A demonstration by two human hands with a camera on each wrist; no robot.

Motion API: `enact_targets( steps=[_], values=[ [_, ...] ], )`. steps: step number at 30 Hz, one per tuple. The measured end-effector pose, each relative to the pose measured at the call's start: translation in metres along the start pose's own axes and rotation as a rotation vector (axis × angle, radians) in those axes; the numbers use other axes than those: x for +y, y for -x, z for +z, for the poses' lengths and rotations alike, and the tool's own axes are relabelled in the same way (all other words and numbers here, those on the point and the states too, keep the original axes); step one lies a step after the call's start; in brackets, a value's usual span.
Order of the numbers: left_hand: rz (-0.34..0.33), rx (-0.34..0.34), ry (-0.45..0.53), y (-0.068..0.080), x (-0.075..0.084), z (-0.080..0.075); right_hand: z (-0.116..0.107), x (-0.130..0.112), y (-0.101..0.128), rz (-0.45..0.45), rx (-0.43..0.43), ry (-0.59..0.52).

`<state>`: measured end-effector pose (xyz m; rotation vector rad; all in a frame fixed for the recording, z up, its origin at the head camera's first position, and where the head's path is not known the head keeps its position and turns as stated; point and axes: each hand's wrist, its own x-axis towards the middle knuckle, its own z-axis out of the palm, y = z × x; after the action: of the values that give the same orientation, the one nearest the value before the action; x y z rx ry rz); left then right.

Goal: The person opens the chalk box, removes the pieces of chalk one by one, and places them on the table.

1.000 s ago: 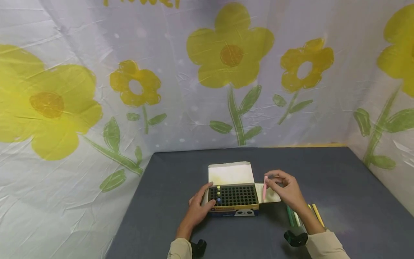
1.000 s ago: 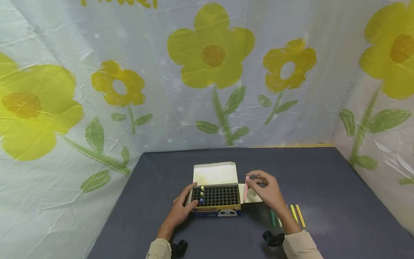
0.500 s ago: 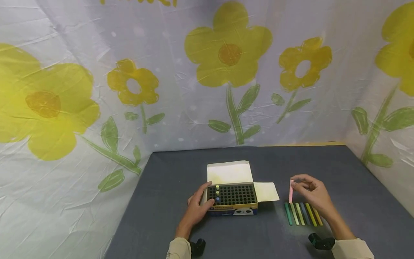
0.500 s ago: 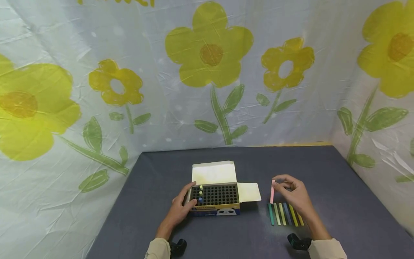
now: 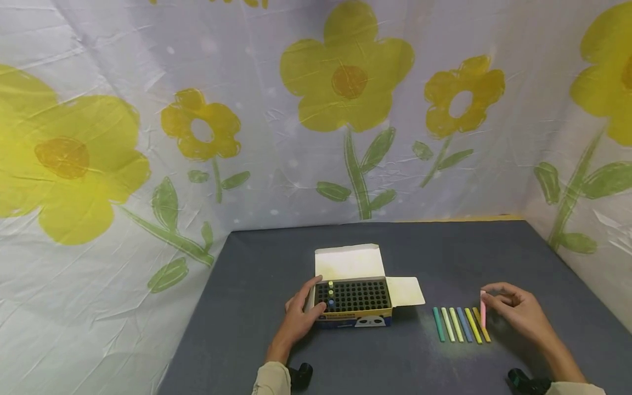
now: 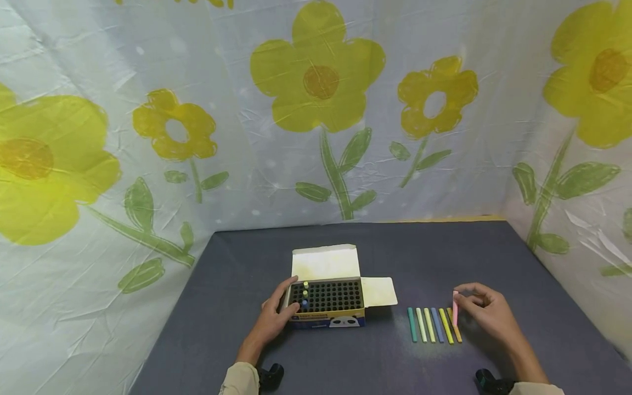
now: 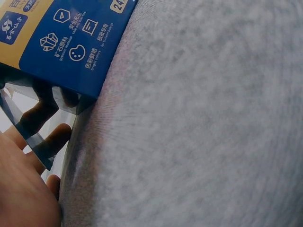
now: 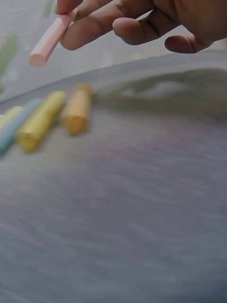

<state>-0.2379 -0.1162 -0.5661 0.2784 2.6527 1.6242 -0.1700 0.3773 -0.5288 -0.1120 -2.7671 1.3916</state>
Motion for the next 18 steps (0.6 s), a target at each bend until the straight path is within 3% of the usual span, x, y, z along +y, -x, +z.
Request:
enact_targets(
  steps=[8, 18],
  values=[
    [0.005, 0.0, -0.002, -0.001, -0.001, -0.001, -0.006, 0.016, 0.003, 0.087, -0.051, 0.06],
    [0.001, -0.009, -0.002, -0.001, -0.002, 0.0, -0.003, 0.021, 0.0, 0.066, -0.114, 0.105]
  ],
)
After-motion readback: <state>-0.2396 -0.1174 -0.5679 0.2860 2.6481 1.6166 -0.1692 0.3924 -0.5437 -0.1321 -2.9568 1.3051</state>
